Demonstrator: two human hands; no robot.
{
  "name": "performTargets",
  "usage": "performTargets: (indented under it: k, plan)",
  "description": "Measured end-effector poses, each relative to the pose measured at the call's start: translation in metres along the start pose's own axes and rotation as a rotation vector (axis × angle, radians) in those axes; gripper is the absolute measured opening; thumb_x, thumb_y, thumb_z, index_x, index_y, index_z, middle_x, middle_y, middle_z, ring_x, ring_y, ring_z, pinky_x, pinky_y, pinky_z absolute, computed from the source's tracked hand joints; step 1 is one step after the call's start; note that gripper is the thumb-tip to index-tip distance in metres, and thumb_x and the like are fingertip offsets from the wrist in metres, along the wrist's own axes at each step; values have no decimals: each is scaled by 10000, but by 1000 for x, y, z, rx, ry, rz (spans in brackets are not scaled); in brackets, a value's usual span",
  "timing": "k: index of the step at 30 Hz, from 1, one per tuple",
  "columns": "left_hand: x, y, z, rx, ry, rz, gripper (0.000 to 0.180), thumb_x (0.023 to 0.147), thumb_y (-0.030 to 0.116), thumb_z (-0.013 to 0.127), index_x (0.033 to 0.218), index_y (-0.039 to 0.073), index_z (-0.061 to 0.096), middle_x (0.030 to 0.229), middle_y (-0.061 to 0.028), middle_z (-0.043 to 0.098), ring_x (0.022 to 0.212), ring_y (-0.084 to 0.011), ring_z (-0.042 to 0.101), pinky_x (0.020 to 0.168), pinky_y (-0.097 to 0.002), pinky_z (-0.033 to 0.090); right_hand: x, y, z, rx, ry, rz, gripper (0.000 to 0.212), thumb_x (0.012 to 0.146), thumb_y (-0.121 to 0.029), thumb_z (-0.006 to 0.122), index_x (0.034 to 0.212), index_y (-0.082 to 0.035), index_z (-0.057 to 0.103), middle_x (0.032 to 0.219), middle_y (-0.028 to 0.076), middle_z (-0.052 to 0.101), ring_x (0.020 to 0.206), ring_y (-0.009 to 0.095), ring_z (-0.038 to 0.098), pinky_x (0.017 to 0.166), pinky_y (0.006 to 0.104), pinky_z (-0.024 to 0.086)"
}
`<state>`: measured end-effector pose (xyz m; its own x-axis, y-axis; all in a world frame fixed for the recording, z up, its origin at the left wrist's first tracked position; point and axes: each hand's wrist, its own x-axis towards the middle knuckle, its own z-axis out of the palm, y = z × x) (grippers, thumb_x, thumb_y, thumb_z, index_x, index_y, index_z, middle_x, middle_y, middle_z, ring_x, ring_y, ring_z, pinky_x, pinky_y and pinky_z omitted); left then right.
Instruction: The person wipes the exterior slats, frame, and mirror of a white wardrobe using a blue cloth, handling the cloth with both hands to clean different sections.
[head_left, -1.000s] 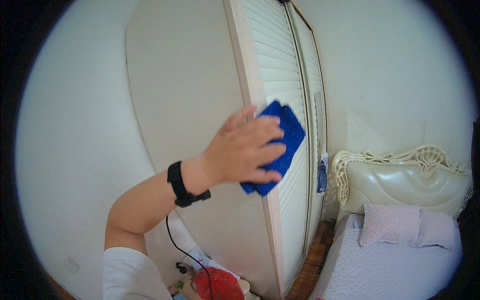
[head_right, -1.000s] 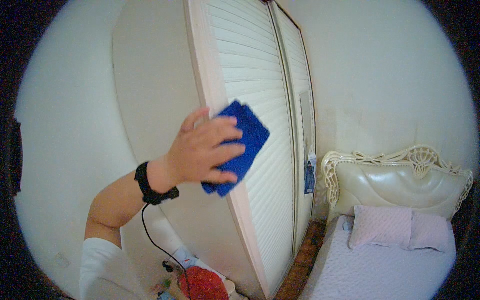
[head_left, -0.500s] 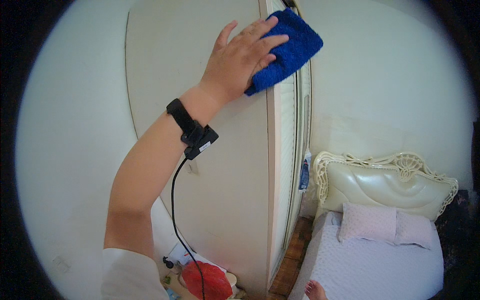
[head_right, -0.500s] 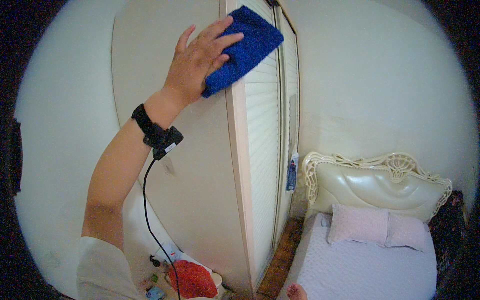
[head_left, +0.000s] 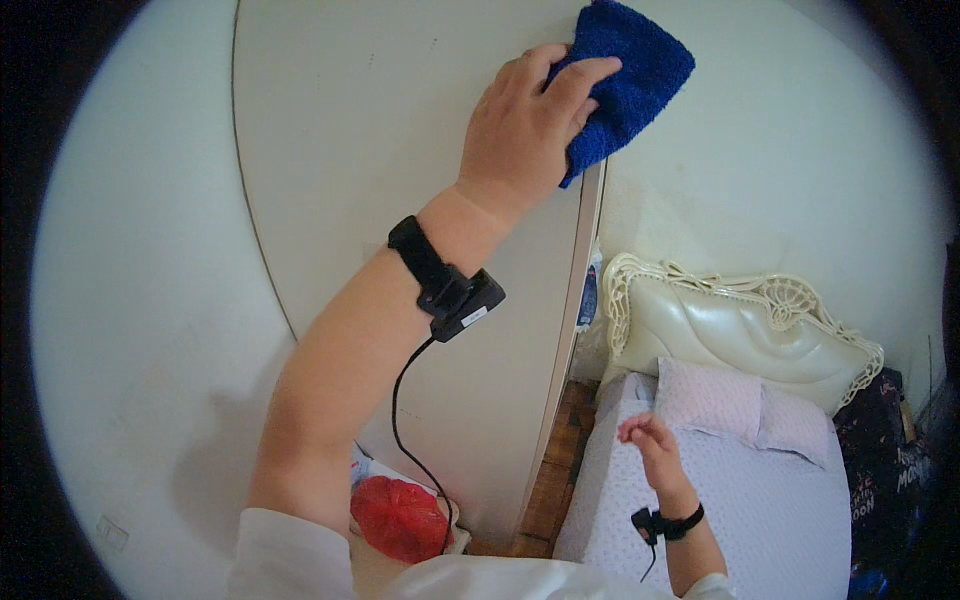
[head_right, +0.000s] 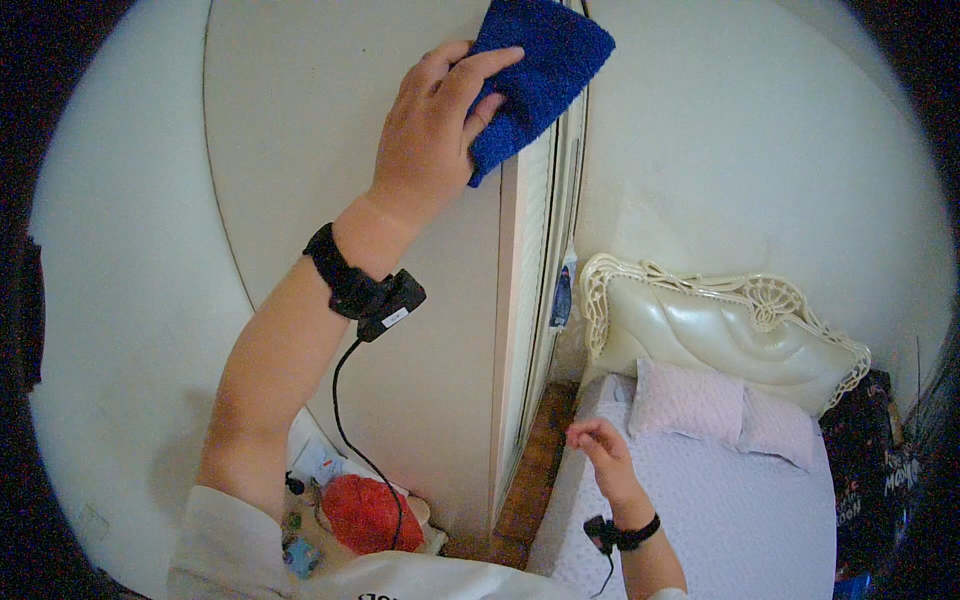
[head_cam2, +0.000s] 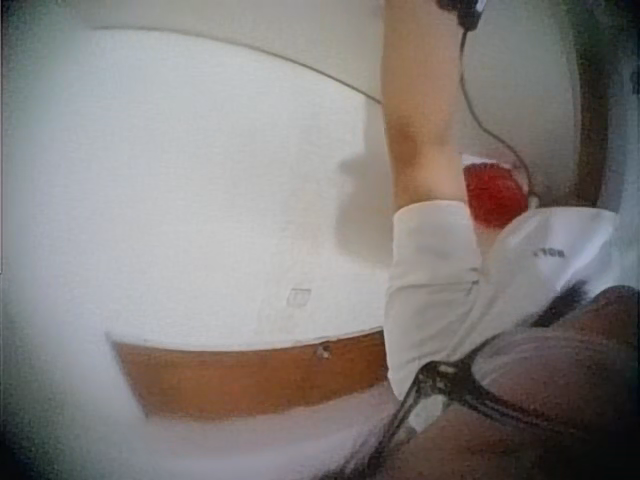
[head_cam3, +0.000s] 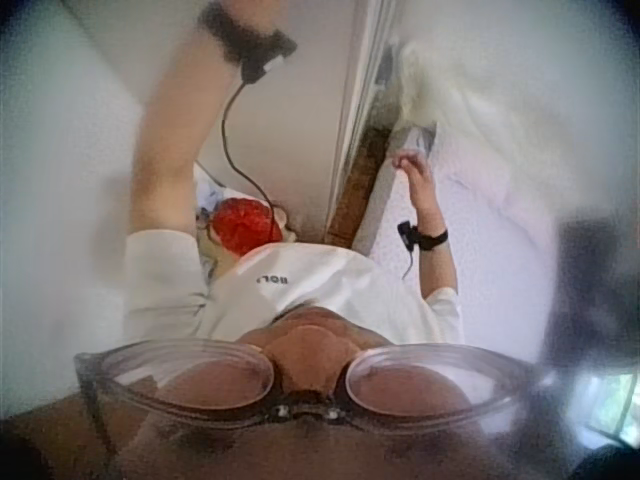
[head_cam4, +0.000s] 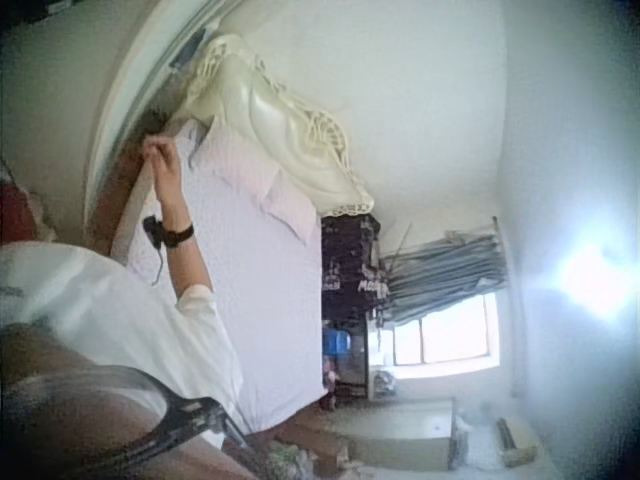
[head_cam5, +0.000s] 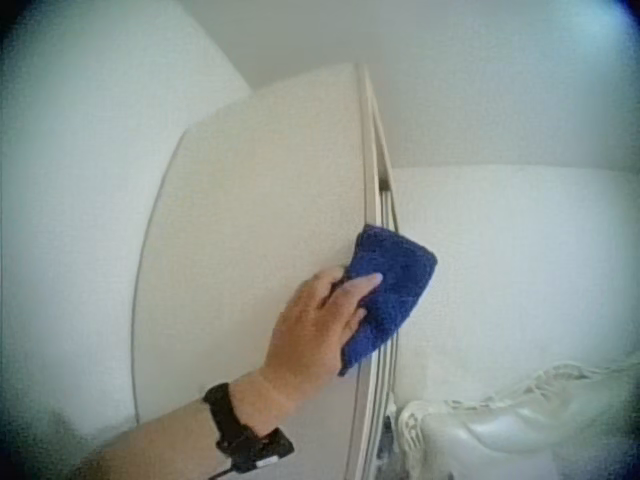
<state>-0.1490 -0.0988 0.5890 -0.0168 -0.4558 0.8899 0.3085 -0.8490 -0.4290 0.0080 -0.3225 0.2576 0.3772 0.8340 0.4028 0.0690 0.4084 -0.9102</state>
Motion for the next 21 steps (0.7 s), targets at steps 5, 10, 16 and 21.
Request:
performTargets:
  k: [5,10,16,21]
  plan:
    - [-21,27,-46,-345,-344,-125,447,739,44,678,1143,190,558,1022,-107,556,956,-303,555,843,-387,464,35,-71,47,-3,-123,-178,274,911,-91,543,1175,-37,498,1025,50,563,934,140,527,864,298,425]
    - [-75,71,-118,-476,-472,-196,552,655,-20,702,1151,173,555,1067,-107,566,971,-307,555,852,-384,460,41,-100,91,0,-54,-339,582,883,-117,595,1380,-85,293,1133,86,530,968,170,537,867,331,441]
    - [-146,79,-188,-551,-614,-494,657,627,-16,706,1233,133,503,1078,-105,553,1009,-306,525,876,-393,435,41,-73,131,122,-106,-304,641,856,-92,627,1393,-106,277,1171,101,513,996,185,536,848,324,450]
    - [-192,94,-249,-455,-721,-738,738,622,-25,714,1298,110,451,1144,-131,507,1035,-315,517,898,-394,449,41,-24,162,0,-316,-235,373,807,52,623,1146,-56,507,1146,89,502,1017,170,531,866,301,454]
